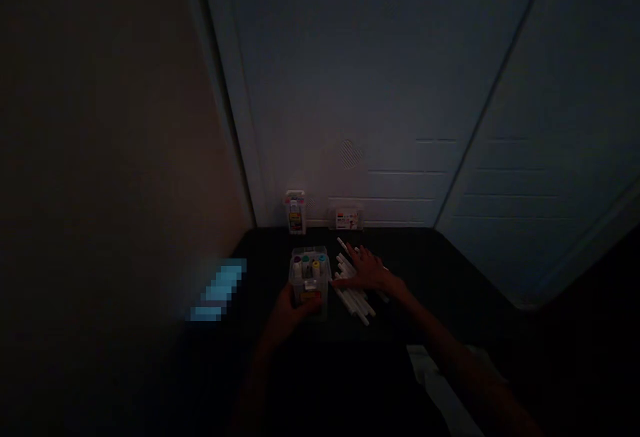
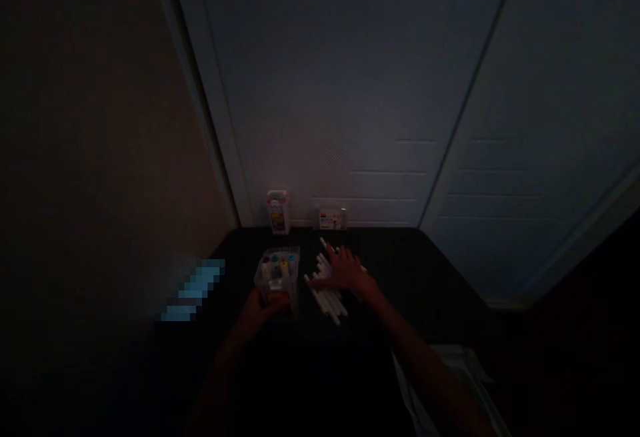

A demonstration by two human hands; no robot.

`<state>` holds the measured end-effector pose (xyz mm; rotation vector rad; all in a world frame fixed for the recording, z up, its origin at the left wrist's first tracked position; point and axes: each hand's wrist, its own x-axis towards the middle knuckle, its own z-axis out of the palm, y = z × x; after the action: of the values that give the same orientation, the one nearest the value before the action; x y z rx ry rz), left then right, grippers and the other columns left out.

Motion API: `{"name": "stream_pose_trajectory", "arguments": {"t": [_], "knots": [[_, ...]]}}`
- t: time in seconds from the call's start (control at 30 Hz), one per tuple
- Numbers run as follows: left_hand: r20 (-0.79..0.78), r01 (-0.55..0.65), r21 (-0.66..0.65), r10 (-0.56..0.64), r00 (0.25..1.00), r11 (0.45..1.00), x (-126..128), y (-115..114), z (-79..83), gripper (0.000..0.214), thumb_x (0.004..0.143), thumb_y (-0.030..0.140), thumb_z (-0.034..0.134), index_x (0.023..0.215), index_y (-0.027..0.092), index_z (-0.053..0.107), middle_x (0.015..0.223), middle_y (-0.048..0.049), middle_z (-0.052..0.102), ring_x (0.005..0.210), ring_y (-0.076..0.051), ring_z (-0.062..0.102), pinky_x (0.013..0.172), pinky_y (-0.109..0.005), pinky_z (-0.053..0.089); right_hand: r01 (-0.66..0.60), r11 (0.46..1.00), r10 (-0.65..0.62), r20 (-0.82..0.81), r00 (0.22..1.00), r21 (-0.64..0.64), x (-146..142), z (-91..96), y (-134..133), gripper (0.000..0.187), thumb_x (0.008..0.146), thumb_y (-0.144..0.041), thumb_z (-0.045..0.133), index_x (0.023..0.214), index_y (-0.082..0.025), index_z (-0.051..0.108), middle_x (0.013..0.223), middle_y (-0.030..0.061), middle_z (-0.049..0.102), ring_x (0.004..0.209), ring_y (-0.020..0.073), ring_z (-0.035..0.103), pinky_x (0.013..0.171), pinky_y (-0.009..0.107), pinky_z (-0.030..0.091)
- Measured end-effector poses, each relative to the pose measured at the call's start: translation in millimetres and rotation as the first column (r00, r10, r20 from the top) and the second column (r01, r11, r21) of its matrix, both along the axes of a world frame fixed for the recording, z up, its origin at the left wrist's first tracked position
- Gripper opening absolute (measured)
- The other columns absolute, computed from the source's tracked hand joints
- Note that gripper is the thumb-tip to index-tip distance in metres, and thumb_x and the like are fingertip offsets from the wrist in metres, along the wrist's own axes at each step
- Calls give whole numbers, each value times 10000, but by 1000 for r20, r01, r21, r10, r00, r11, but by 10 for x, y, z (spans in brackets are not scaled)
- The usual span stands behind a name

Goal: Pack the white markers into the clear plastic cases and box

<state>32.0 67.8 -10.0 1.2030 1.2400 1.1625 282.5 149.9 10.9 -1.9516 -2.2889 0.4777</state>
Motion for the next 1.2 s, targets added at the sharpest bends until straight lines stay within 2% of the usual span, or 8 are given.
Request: {"name": "stream_pose_trajectory", "arguments": {"t": [0.17, 0.3, 0.5, 0.57, 0.8, 0.93, 1.1, 1.2], "knots": [[7, -9, 8, 9, 1000, 1000, -15, 16, -41, 714, 614, 419, 941, 1222, 152, 678, 1196, -138, 784, 1111, -336, 744, 953, -415, 598, -51, 997, 53, 26, 998, -59, -27, -9, -79, 1452, 639, -909, 685, 1694, -205, -22, 1751, 249, 5, 1614, 455, -16, 1261, 648, 35], [-19, -21, -9, 21, 1000, 1000, -22, 11, -33, 684, 637, 409, 933, 1224, 162, 684, 1193, -133, 785, 1107, -326, 747, 949, -394, 597, -80, 996, 80, 2, 997, -38, 48, -21, -29, 1413, 664, -858, 713, 1697, -161, 46, 1748, 255, 59, 1620, 437, 43, 1280, 604, 73], [-15, 1, -18, -2, 1000, 1000, -17, -1, -8, 673, 662, 388, 925, 1238, 160, 665, 1227, -140, 772, 1124, -326, 742, 961, -400, 595, -198, 980, 194, -148, 970, -11, 329, -11, 32, 1318, 717, -703, 763, 1675, -43, 144, 1742, 248, 135, 1618, 356, 172, 1307, 445, 192], [-14, 2, -15, -2, 1000, 1000, -18, 6, -29, 668, 681, 398, 917, 1251, 162, 660, 1238, -142, 767, 1137, -323, 737, 978, -404, 588, -211, 977, 203, -184, 962, -23, 413, -2, 37, 1279, 738, -671, 758, 1676, -52, 148, 1748, 227, 135, 1619, 332, 181, 1310, 425, 196], [3, 4, -18, -3, 1000, 1000, -33, 25, -72, 748, 647, 407, 946, 1290, 163, 654, 1226, -146, 768, 1131, -335, 737, 984, -430, 588, -210, 978, 205, -266, 942, 7, 601, -37, 37, 1098, 789, -569, 768, 1668, -147, 264, 1738, 176, 232, 1592, 342, 269, 1307, 481, 222], [10, 20, -3, -20, 1000, 1000, -20, 10, -43, 720, 677, 419, 922, 1297, 178, 647, 1244, -137, 762, 1123, -329, 740, 974, -438, 595, -239, 969, 246, -315, 917, 60, 699, -109, 64, 1076, 776, -604, 786, 1646, -166, 331, 1711, 185, 302, 1560, 377, 329, 1292, 532, 257], [52, -23, 121, 17, 999, 992, 24, 44, -27, 772, 686, 315, 902, 1378, 243, 568, 1321, -93, 732, 1189, -296, 716, 1023, -428, 575, -280, 953, 304, -319, 898, 119, 743, -187, 74, 1029, 809, -650, 753, 1638, -190, 353, 1682, 192, 343, 1538, 376, 363, 1278, 546, 289], [67, -61, 173, 50, 997, 983, 35, 124, -51, 692, 721, 302, 868, 1343, 227, 574, 1321, -98, 729, 1184, -293, 720, 1010, -429, 581, -288, 944, 325, -289, 901, 163, 724, -222, 44, 954, 857, -618, 714, 1635, -193, 359, 1671, 195, 357, 1529, 379, 372, 1263, 557, 312]]}}
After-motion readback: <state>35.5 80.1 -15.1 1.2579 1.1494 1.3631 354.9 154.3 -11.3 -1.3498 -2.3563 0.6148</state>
